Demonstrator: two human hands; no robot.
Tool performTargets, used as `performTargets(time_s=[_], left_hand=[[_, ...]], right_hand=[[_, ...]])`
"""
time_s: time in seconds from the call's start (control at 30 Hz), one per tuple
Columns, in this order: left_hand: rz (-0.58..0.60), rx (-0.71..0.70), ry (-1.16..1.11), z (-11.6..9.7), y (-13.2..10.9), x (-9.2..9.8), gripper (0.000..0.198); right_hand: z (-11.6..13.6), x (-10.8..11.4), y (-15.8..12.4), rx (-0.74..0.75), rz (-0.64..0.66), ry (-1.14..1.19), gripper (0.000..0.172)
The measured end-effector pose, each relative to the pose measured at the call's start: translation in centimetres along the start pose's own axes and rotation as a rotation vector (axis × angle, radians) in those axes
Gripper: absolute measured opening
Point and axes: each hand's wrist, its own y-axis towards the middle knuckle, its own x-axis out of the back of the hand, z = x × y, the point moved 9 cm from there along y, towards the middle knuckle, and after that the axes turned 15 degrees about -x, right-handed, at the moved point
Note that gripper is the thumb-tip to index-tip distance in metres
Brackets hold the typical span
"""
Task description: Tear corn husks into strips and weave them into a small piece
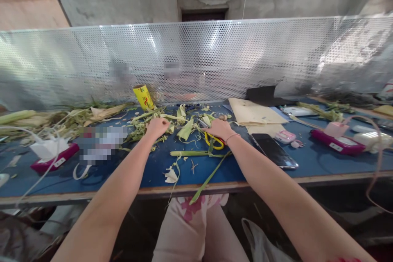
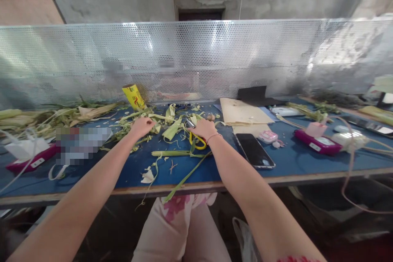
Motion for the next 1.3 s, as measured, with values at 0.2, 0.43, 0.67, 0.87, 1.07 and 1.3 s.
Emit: performTargets(time_s=[0.2, 0.43, 0.67, 0.87, 1.07, 1.3], left_hand=[[-0.02, -0.013, -0.021, -0.1, -0.1, -0.3, 0.023], [-0.04, 0.011, -0.055, 0.0, 0.0, -0.2, 0.02], [-0.118, -0.274, -0.105, -4.0, 0.2, 0.3, 0.024], [0.185, -0.649, -0.152, -8.0, -1.0, -3.3, 0.043], [0.215, -0.738, -0.155, -8.3, -0.9, -4.0, 0.028], [-0.031, -0.77, -0.004, -9.3, -0.8, -1.7, 0.034]], right_hand=[[0.8, -0.1, -0.3, 0.018, 0.014, -0.019, 0.038], [-1.3, 3.3, 0.2, 0.013, -0.144, 0.096, 0.036], [-4.8, 3.9, 0.7, -0.162, -0.133, 0.124, 0.041], [-6.2, 3.2, 0.5, -0.249, -0.102, 0.059, 0.036], [-3.1, 4.0, -0.2, -0.079, -0.199, 0.119, 0.023], [4.3, 4.2, -3.6, 0.433, -0.231, 0.348, 0.015]])
